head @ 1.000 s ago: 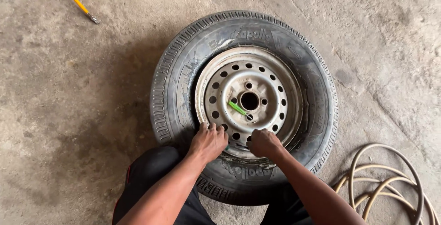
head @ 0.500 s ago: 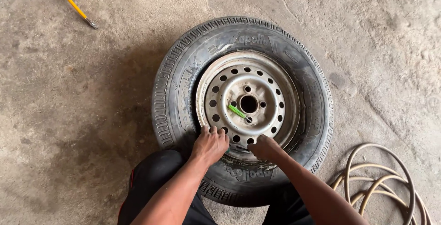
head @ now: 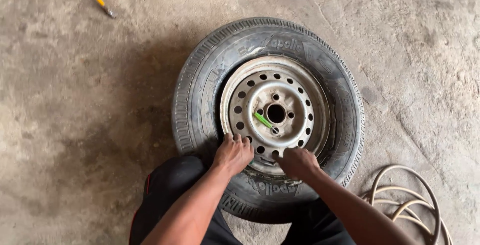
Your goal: The person sits on the floor with a detached car tire and presses the valve stem to release air, at times using pliers on the valve. They hold an air hose near the wheel and continue working the valve area until the clip ends.
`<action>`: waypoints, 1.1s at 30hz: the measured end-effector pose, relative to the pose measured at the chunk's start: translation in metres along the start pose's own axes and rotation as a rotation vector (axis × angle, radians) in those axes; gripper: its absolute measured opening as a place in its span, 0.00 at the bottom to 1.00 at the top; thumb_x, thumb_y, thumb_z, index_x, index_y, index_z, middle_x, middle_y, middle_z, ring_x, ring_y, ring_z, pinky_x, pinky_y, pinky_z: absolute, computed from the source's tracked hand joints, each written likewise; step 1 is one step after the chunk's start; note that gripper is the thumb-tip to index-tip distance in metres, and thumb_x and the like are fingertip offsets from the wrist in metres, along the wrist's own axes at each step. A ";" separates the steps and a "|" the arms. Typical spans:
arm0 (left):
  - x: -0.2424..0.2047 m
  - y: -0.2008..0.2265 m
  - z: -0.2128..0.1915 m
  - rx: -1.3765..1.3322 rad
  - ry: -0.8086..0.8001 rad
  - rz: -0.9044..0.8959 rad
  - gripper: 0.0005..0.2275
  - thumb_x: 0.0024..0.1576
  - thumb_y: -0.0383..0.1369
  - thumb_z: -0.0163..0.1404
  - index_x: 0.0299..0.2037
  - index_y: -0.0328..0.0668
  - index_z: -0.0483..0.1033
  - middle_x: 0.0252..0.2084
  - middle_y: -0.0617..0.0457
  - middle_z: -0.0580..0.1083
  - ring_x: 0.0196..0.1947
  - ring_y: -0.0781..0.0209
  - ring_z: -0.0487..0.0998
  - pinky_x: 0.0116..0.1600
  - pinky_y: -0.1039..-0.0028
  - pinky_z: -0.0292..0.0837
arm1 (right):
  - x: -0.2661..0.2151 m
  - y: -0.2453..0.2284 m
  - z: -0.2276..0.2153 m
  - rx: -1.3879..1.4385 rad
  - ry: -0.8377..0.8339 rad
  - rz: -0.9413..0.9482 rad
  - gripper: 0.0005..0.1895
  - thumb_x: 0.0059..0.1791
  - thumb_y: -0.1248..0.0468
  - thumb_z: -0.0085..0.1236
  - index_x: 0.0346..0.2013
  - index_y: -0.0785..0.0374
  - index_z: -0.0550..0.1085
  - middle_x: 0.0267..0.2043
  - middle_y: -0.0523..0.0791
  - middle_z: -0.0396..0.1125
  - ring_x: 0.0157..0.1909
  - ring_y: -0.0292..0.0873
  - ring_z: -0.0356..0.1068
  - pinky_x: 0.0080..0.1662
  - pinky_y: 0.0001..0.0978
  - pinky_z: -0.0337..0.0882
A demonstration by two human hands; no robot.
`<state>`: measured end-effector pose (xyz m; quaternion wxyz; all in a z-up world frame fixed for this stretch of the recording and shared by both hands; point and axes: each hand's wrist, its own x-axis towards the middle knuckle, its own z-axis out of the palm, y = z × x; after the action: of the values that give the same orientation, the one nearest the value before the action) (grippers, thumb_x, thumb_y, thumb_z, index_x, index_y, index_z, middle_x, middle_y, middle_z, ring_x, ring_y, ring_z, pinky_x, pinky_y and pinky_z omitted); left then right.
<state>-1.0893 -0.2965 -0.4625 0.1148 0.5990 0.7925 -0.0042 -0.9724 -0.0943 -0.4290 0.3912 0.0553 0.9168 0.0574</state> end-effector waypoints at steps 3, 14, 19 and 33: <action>0.000 -0.003 -0.009 0.016 0.049 -0.001 0.07 0.60 0.29 0.47 0.39 0.35 0.78 0.39 0.44 0.76 0.41 0.49 0.77 0.47 0.54 0.75 | 0.019 0.011 0.023 0.285 -0.153 0.219 0.23 0.59 0.43 0.42 0.47 0.57 0.76 0.31 0.47 0.73 0.35 0.47 0.78 0.38 0.40 0.80; 0.000 -0.002 -0.004 0.015 0.095 -0.012 0.07 0.59 0.29 0.48 0.37 0.38 0.79 0.39 0.44 0.77 0.42 0.47 0.78 0.48 0.52 0.75 | -0.014 -0.011 -0.032 0.055 0.079 -0.090 0.15 0.54 0.53 0.53 0.40 0.62 0.77 0.41 0.50 0.75 0.43 0.52 0.77 0.45 0.49 0.76; 0.000 -0.002 -0.007 0.005 0.056 -0.020 0.07 0.61 0.30 0.47 0.39 0.36 0.78 0.38 0.43 0.77 0.41 0.47 0.79 0.47 0.53 0.76 | -0.026 -0.032 -0.029 0.352 0.167 0.087 0.12 0.51 0.58 0.58 0.43 0.64 0.75 0.36 0.55 0.74 0.38 0.53 0.77 0.40 0.48 0.77; 0.001 -0.001 0.002 0.003 0.041 -0.009 0.06 0.60 0.29 0.50 0.37 0.35 0.78 0.39 0.43 0.77 0.42 0.47 0.79 0.48 0.52 0.77 | 0.029 0.020 -0.028 0.688 0.533 0.151 0.07 0.49 0.63 0.57 0.38 0.62 0.79 0.32 0.48 0.77 0.24 0.39 0.76 0.29 0.32 0.77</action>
<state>-1.0899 -0.2960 -0.4652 0.0977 0.5954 0.7975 0.0064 -1.0111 -0.0720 -0.4275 0.0947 0.2325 0.9448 -0.2103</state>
